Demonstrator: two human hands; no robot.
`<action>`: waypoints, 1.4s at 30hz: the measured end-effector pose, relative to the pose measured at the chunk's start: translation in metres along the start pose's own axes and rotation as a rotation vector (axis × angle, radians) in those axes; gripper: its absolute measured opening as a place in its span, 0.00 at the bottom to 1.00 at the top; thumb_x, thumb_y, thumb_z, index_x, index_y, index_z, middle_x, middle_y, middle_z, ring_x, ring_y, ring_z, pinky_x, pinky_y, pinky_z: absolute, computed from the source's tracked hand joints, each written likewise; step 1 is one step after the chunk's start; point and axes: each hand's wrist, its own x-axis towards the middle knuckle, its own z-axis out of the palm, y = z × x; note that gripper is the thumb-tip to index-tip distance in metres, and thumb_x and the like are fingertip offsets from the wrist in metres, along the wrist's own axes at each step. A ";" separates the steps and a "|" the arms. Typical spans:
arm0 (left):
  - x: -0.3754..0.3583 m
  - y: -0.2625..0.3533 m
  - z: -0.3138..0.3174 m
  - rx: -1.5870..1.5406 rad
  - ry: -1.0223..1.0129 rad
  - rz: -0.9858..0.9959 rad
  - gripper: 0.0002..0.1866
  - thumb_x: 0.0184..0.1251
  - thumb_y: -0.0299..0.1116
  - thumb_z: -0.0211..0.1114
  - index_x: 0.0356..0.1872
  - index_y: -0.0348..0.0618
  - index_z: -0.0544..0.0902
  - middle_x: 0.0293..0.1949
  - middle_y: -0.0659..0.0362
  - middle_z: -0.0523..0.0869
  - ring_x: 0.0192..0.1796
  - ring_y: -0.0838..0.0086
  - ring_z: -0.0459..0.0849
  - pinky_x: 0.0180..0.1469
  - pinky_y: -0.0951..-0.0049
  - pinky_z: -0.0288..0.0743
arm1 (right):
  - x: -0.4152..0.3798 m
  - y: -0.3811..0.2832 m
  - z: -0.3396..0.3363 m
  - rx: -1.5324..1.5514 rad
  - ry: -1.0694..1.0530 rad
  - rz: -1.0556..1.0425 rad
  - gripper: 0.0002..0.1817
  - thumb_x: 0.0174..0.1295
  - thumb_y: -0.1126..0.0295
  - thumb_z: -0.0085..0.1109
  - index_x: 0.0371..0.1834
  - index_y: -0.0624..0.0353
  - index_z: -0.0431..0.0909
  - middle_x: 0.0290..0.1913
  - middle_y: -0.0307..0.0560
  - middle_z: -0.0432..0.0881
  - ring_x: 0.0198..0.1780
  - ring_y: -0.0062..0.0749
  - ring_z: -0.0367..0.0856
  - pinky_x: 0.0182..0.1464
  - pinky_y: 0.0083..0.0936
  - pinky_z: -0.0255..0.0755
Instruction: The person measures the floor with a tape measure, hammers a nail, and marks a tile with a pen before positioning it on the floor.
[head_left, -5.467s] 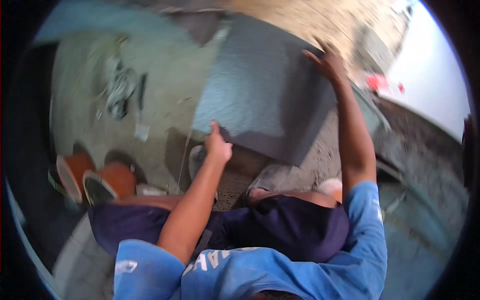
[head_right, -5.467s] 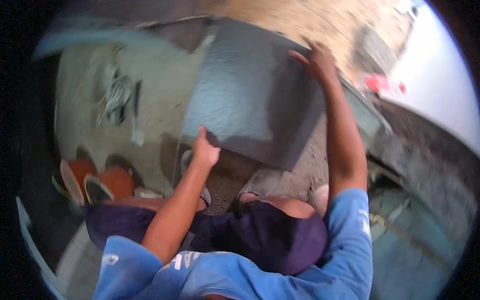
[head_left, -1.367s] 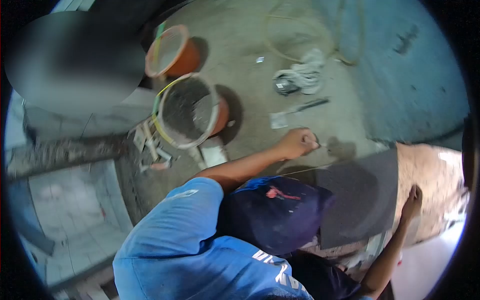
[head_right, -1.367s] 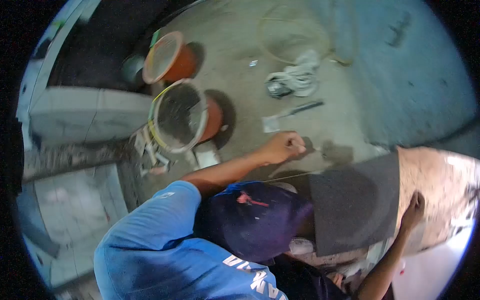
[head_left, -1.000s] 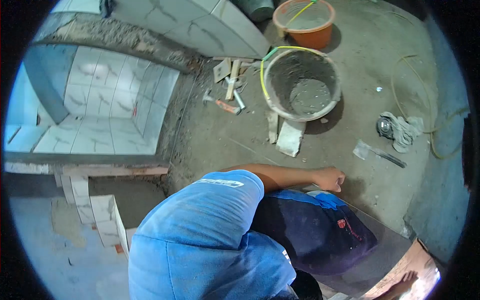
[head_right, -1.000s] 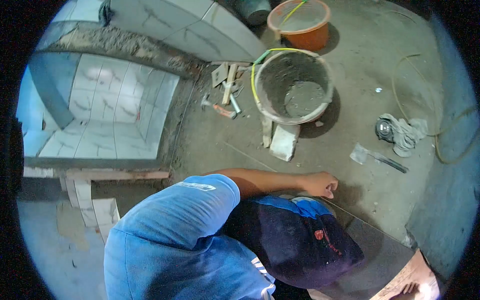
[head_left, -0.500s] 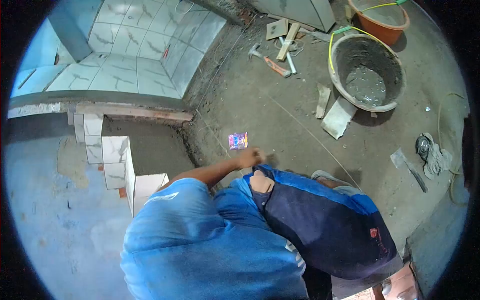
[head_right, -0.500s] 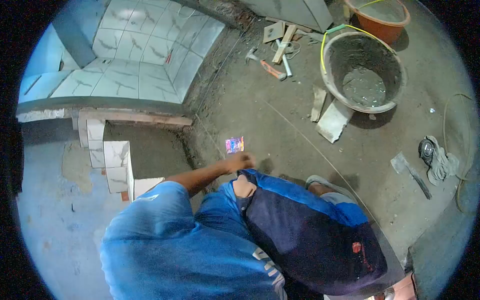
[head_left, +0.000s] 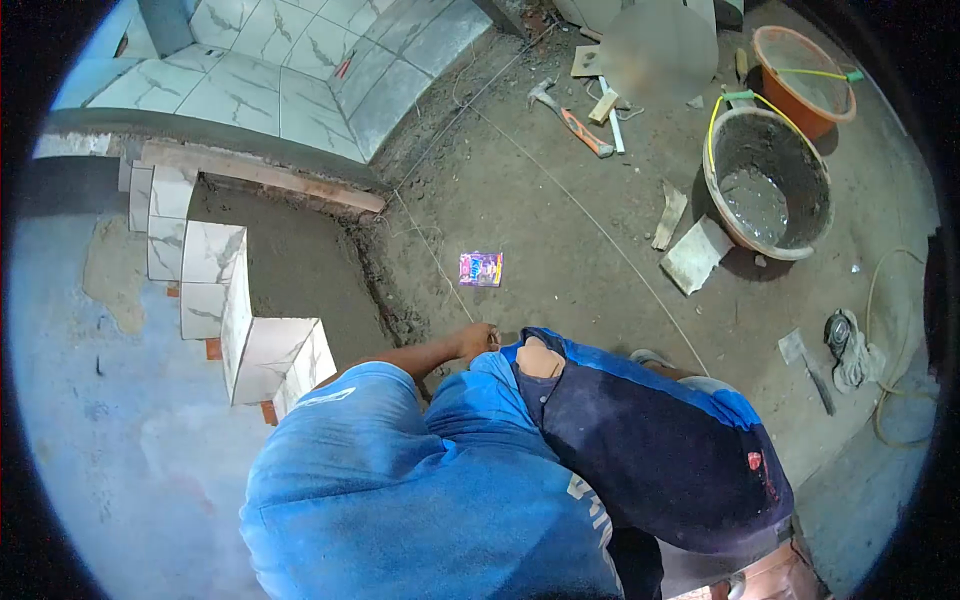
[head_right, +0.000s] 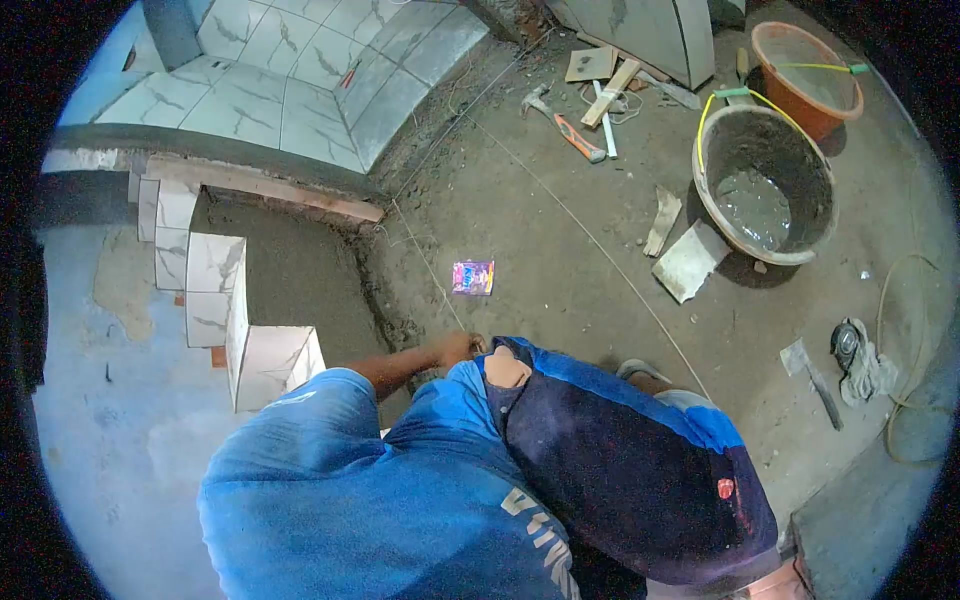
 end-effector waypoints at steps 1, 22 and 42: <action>-0.004 0.006 -0.002 0.033 -0.002 0.003 0.13 0.52 0.40 0.66 0.31 0.41 0.81 0.32 0.50 0.84 0.36 0.61 0.82 0.40 0.62 0.75 | -0.003 -0.005 0.001 -0.017 0.013 -0.044 0.66 0.34 0.39 0.70 0.72 0.58 0.40 0.39 0.43 0.73 0.38 0.38 0.75 0.42 0.38 0.73; -0.015 0.490 -0.022 -0.278 0.190 0.955 0.09 0.68 0.30 0.54 0.40 0.33 0.75 0.35 0.55 0.81 0.36 0.72 0.78 0.38 0.73 0.73 | 0.000 -0.056 -0.042 -0.195 0.010 0.122 0.71 0.22 0.43 0.76 0.70 0.62 0.44 0.67 0.63 0.53 0.69 0.56 0.50 0.69 0.40 0.50; -0.224 0.790 0.295 -0.599 0.748 2.432 0.29 0.57 0.26 0.66 0.58 0.38 0.64 0.58 0.54 0.70 0.64 0.59 0.64 0.64 0.62 0.63 | 0.001 -0.046 -0.040 -0.213 -0.045 0.155 0.74 0.17 0.52 0.80 0.71 0.60 0.40 0.65 0.65 0.51 0.67 0.61 0.51 0.67 0.43 0.52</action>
